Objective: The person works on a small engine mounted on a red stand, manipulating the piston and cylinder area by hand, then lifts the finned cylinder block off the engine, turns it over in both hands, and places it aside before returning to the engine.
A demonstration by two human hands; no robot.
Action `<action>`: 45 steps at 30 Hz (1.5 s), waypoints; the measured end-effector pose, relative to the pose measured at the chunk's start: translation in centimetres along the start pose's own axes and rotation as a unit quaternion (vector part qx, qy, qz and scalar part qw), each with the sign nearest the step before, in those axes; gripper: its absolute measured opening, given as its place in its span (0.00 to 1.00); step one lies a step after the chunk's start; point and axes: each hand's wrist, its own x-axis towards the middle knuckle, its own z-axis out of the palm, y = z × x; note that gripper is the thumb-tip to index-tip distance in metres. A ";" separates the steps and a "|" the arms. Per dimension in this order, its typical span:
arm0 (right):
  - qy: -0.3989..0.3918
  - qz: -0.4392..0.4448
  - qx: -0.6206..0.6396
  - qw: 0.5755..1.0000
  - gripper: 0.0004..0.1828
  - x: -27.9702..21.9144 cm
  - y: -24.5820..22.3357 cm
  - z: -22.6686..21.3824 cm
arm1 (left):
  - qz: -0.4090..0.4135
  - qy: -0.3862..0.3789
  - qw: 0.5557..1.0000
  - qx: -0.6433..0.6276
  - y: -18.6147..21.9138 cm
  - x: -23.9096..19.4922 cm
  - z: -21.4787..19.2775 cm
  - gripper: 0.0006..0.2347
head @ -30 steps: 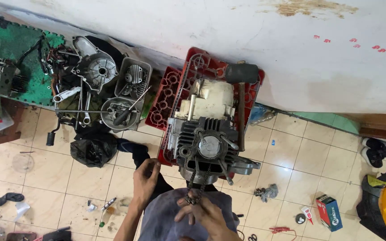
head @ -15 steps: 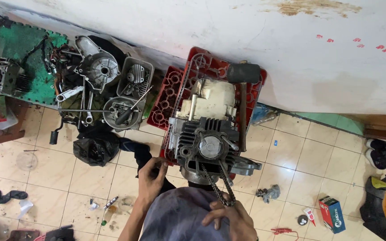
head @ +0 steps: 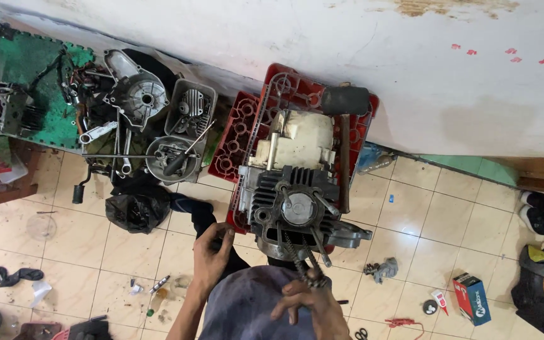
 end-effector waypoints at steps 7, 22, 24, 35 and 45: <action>0.036 -0.194 -0.005 0.980 0.57 0.2 -5.9 1.4 | 0.011 0.008 1.000 0.022 -0.2 0.3 0.1 0.06; -0.103 -0.052 0.136 0.984 0.53 3.4 -6.1 4.0 | -0.004 -0.002 1.000 0.005 -0.6 0.5 0.1 0.08; -0.104 -0.054 0.163 0.980 0.52 3.4 -5.8 3.9 | 0.001 -0.004 1.000 -0.003 -0.3 0.5 -0.1 0.08; -0.076 -0.058 0.044 0.994 0.45 2.8 -6.1 4.0 | 0.002 -0.003 1.000 -0.005 0.1 0.6 0.0 0.08; -0.027 -0.041 -0.004 0.999 0.46 2.2 -8.2 4.2 | 0.043 0.010 0.999 0.003 -0.1 0.1 0.8 0.08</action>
